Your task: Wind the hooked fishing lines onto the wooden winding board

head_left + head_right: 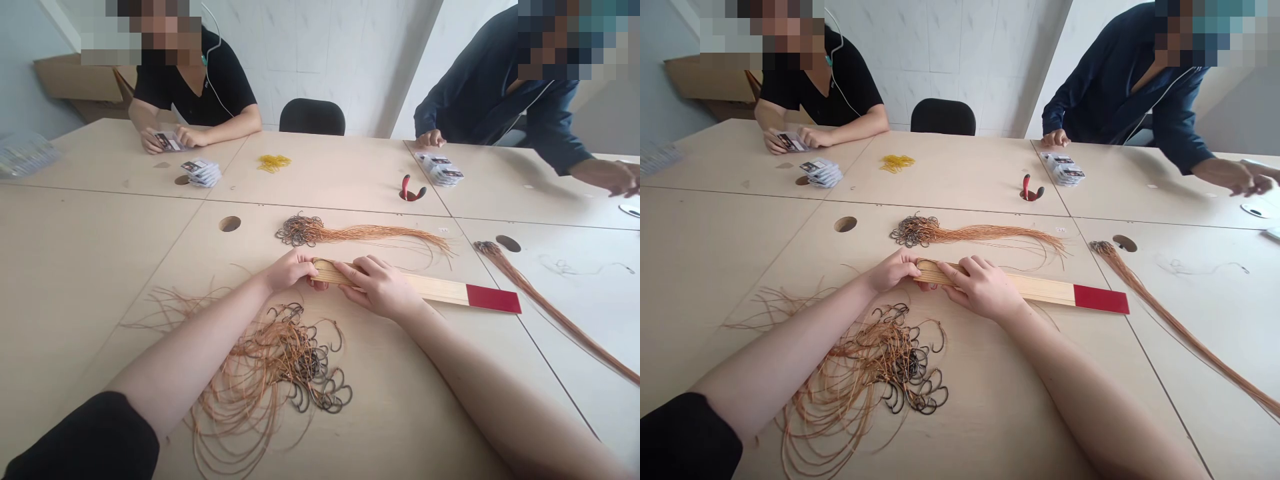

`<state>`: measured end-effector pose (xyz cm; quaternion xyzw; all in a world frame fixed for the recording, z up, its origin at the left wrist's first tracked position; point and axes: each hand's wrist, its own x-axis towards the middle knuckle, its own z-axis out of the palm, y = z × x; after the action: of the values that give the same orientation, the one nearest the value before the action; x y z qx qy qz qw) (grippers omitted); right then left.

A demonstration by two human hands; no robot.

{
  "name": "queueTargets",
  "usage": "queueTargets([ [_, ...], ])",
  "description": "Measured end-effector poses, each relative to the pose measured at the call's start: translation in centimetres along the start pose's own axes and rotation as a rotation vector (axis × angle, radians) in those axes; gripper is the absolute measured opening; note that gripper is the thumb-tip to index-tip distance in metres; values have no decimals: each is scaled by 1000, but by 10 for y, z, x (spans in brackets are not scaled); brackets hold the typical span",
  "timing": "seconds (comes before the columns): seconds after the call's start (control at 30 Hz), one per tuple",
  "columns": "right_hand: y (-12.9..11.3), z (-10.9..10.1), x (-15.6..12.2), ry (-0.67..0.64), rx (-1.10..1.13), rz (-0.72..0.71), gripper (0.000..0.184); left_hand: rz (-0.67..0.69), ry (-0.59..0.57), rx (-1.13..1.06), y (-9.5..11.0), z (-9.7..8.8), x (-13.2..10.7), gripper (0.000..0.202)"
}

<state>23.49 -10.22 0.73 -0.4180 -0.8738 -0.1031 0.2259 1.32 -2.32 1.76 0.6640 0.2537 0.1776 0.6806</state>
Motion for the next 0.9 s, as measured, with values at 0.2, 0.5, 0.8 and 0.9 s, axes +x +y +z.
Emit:
queueTargets([
  [0.2,0,-1,0,1,5,-5,41,-4,-4,3,0,0,0,21],
  [0.5,3,-5,-2,-21,67,37,42,-9,10,4,-3,1,0,23],
  [0.8,-1,-42,4,-33,279,117,43,75,-27,-81,-6,1,-4,54],
  [0.9,-4,-69,7,84,381,40,51,75,-30,-74,-10,0,-3,60],
])
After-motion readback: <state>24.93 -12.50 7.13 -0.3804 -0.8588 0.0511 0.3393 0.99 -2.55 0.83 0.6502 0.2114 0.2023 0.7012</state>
